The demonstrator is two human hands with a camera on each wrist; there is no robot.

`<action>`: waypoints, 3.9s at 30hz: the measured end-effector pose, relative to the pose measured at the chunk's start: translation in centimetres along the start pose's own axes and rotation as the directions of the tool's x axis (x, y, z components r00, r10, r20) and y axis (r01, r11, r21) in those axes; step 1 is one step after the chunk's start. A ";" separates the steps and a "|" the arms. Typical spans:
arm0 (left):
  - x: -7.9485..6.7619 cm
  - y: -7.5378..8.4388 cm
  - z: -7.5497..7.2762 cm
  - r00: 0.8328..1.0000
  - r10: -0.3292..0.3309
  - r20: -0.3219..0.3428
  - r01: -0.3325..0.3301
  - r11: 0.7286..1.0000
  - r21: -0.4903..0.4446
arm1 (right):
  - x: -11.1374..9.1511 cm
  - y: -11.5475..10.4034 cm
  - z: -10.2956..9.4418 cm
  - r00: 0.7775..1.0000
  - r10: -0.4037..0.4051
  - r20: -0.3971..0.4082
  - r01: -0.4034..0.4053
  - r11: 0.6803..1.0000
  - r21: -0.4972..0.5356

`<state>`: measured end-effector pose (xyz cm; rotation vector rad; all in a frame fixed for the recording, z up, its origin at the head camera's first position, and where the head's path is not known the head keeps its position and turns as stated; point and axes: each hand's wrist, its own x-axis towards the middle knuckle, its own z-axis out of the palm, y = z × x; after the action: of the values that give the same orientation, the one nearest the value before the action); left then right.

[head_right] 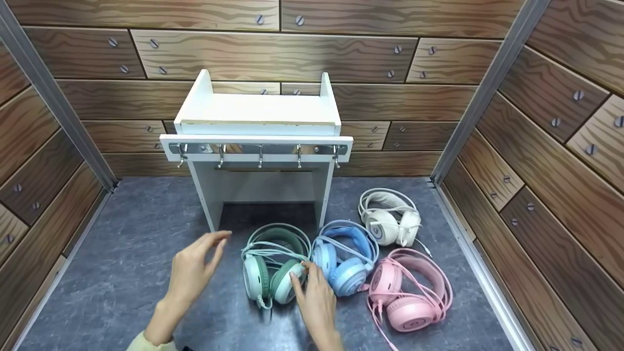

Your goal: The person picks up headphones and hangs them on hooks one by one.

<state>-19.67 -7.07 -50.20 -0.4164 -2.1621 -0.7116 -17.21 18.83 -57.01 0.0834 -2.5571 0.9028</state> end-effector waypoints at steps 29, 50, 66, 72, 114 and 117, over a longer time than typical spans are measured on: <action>15.3 0.3 -6.1 0.985 0.101 -0.138 -0.097 0.994 0.040 | -0.2 0.9 2.2 0.922 0.201 0.331 -0.269 0.948 0.173; 19.5 -2.1 -1.2 0.990 0.034 0.133 -0.067 0.964 0.256 | -0.3 0.9 3.6 0.862 0.281 0.422 -0.489 0.679 0.548; 19.3 -2.4 -0.6 0.992 0.035 0.121 -0.067 0.959 0.276 | 0.1 0.5 4.1 0.847 0.303 0.437 -0.527 0.590 0.612; 19.2 -2.6 -0.5 0.994 0.067 0.088 -0.089 0.957 0.275 | -0.1 0.8 4.2 0.863 0.289 0.415 -0.501 0.601 0.623; 19.2 -2.8 -0.4 0.994 0.054 0.093 -0.076 0.965 0.252 | -1.0 -0.8 3.9 0.985 0.144 0.093 -0.160 0.579 0.800; 19.2 -2.8 -0.4 0.994 0.050 0.100 -0.074 0.964 0.254 | -0.9 -1.1 3.6 0.991 0.119 0.059 -0.116 0.564 0.817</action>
<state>-32.81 -8.47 -36.04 -0.3827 -2.2812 -0.3751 -17.50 15.68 -59.28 0.1808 -1.9095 2.0846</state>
